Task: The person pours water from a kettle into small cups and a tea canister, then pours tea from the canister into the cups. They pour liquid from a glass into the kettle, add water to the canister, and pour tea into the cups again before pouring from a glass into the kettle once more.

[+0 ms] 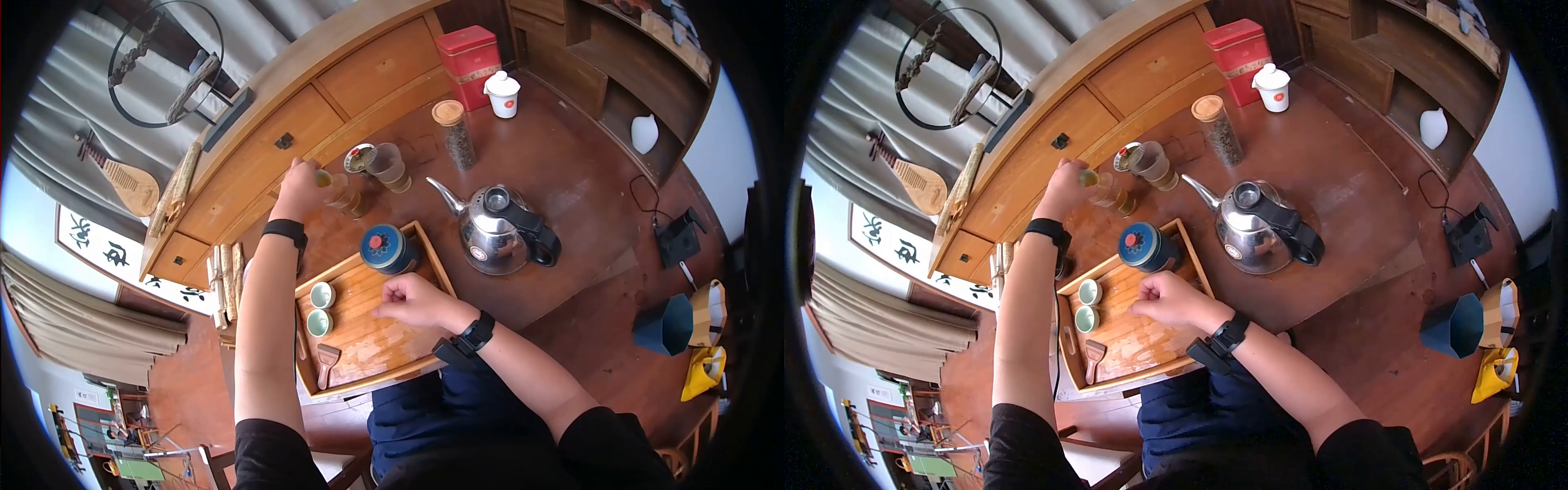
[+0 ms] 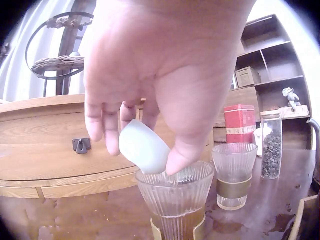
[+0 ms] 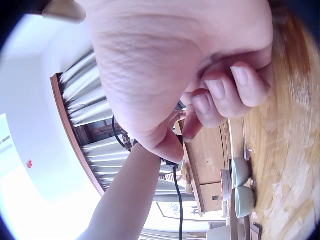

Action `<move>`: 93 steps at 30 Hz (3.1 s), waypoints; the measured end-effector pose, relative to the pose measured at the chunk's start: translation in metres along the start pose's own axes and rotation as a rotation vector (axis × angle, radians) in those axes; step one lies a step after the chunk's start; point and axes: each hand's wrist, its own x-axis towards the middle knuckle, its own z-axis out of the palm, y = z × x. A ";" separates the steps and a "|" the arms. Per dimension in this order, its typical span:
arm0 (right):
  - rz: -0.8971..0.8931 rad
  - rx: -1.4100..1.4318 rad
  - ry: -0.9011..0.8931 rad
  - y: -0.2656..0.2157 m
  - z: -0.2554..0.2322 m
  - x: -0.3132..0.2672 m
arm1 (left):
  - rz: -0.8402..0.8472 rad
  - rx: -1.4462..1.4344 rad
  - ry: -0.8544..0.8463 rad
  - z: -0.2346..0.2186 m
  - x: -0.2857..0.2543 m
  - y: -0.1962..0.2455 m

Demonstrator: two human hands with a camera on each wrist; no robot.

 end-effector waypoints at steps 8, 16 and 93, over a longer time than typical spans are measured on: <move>0.026 0.004 0.006 -0.002 0.000 -0.001 | 0.208 0.260 0.091 0.003 -0.005 0.008; 0.011 0.024 0.036 -0.002 0.000 -0.002 | 0.278 0.313 0.432 -0.003 -0.025 0.022; 0.208 0.027 0.019 -0.020 0.001 -0.006 | -0.399 -1.972 -0.040 0.065 -0.338 0.030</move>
